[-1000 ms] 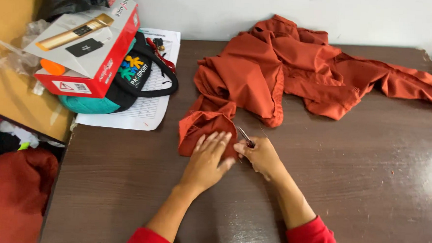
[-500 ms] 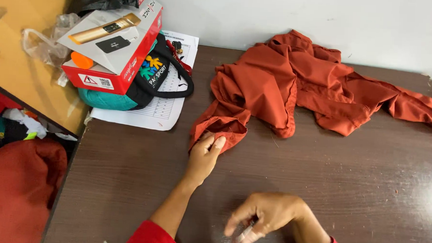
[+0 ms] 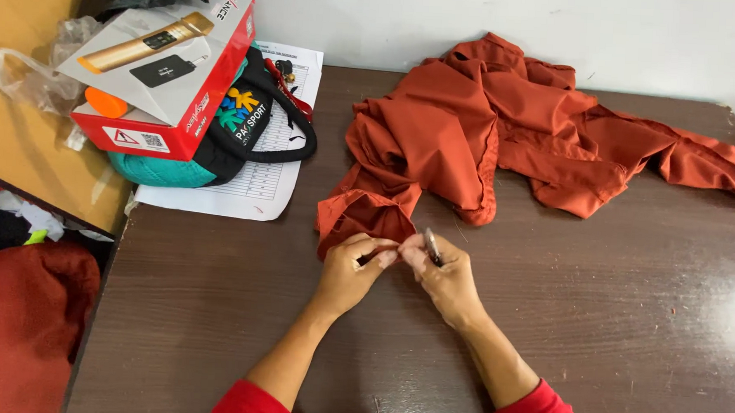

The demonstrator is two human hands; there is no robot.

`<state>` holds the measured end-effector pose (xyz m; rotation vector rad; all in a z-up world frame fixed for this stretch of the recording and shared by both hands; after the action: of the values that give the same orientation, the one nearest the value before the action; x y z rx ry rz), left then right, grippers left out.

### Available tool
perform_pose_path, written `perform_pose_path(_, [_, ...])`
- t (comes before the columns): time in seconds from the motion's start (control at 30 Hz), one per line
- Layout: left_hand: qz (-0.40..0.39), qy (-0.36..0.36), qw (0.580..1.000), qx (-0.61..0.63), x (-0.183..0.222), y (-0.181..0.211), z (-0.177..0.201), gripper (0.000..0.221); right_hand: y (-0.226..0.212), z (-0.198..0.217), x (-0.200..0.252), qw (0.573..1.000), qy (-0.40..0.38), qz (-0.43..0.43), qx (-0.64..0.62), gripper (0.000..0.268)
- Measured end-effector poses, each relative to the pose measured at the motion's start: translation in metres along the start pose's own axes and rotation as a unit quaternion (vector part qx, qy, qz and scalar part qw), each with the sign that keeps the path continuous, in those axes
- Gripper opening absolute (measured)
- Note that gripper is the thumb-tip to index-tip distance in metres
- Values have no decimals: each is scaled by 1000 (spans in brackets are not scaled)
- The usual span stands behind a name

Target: Trimming loose threads from a brown garment using thread snips

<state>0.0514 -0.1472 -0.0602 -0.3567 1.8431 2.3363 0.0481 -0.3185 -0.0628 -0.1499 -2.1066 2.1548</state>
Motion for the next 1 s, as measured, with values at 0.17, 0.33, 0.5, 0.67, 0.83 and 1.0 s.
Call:
perform_pose_path(0.17, [72,39,994,75,-9,-14,8,19,-13,-6,14,973,-209,50,85,5])
perform_pose_path(0.33, [198,56,954,218,-13,5,12,26,-9,-4,23,960,-77,134,234,23])
perform_pose_path(0.5, [214,39,945,246,-6,-9,8,38,-9,-8,21,934,57,275,219,31])
perform_pose_path(0.67, [197,-6,946,256,-2,7,1,33,21,-3,12,889,28,318,329,30])
perform_pose_path(0.83, [209,39,927,307,-7,-18,5,17,-6,-8,34,888,-191,301,289,25])
perform_pose_path(1.0, [235,61,876,417,-9,-24,6,10,-12,-13,26,915,-172,307,198,15])
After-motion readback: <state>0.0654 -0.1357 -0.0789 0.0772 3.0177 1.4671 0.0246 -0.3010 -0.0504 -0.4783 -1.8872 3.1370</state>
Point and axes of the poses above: each hand's wrist, its own x-axis away from the middle knuckle, its own z-axis out of the back of the hand, y = z × x, the point moved 1 cm from there along -x, towards the middle knuckle, and after that the axes turned 5 degrees about y, right-handed, at the moved point
